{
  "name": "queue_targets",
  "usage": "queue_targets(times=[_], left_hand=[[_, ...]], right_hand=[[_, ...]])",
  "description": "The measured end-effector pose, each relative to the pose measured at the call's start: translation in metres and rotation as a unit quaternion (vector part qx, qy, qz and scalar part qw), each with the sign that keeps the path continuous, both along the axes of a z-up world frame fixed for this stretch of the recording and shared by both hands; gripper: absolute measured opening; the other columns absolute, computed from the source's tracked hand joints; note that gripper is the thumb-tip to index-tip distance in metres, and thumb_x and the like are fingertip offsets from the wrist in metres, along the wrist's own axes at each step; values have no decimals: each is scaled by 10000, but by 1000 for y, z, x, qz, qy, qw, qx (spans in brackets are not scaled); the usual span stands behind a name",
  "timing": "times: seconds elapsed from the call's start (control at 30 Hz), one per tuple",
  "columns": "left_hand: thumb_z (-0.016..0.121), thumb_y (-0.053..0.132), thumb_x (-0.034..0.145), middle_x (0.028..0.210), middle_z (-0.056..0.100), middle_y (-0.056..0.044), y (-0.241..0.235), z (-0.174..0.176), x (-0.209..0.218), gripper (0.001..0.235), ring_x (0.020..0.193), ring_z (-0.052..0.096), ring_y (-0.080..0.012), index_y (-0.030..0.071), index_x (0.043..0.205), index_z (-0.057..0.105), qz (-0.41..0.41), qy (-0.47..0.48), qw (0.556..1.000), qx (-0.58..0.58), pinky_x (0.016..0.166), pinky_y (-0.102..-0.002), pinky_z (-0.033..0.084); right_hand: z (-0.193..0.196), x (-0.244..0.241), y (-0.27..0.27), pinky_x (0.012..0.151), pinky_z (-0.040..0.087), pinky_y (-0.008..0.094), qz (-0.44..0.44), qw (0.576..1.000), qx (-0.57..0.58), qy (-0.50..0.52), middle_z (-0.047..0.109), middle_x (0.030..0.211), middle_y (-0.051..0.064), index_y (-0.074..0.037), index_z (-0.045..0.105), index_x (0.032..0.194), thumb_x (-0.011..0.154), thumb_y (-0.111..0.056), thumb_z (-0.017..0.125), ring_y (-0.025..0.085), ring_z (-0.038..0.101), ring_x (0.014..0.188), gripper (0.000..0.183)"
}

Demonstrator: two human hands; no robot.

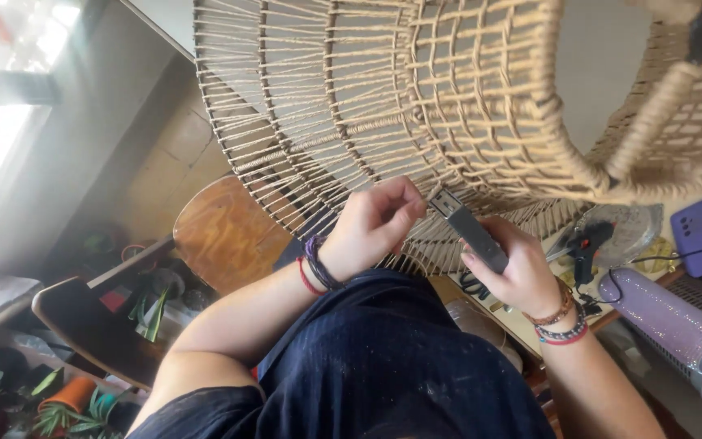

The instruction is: Assembling and finishing a woven lampshade by trimming excess twine and applying hot glue to secure the structure.

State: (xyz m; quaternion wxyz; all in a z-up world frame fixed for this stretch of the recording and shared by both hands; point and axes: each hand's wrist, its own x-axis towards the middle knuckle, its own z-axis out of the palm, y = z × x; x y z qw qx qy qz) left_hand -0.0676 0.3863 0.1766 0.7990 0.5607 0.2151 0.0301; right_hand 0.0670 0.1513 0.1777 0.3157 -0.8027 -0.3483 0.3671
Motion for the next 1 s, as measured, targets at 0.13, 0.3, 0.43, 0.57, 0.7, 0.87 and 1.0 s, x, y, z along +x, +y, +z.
queue_targets(times=[0.13,0.3,0.43,0.57,0.7,0.87,1.0], left_hand=[[608,122,953,566,632,-16,-1,-9,2,92,459,623,-104,87,911,682,-4,-7,999,38,518,-195,479],[624,123,948,597,654,-18,-5,-13,-1,71,491,592,-133,93,989,675,10,-18,996,84,526,-230,481],[623,123,963,575,657,-1,-9,-13,-5,94,483,606,-117,88,1019,690,31,-19,998,41,517,-215,486],[625,124,968,576,664,-5,-11,-12,-6,111,491,607,-115,70,1040,688,45,-26,998,27,517,-218,492],[619,128,975,584,663,-32,-8,-13,-7,134,491,607,-140,54,1065,686,40,-32,997,49,507,-236,495],[619,134,979,588,662,-17,-4,-14,-7,127,485,615,-139,63,1057,690,36,-42,997,61,500,-228,494],[611,142,985,603,663,-17,-3,-15,-7,133,488,619,-147,63,1062,684,31,-46,996,71,493,-241,495]], right_hand=[[1,8,2,715,582,437,7,1000,-19,17,727,914,183,-24,698,1173,845,-211,735,382,736,833,379],[11,14,8,775,587,467,32,999,-35,-22,727,1026,183,-36,689,1239,829,-265,760,398,724,922,475],[15,12,4,751,584,451,22,998,-53,-8,723,955,161,-39,696,1207,836,-280,754,376,732,849,446],[18,9,1,754,583,441,22,996,-78,-33,723,950,146,-40,690,1209,845,-297,754,362,733,853,450],[16,7,-2,762,582,444,24,994,-88,-54,716,939,154,-25,681,1203,838,-290,775,362,726,842,461],[19,11,1,791,586,453,19,996,-86,-30,715,987,155,-28,674,1223,843,-257,772,370,727,875,455],[15,10,-5,786,592,456,23,995,-92,-32,720,995,142,-45,677,1228,841,-261,770,369,731,896,454]])
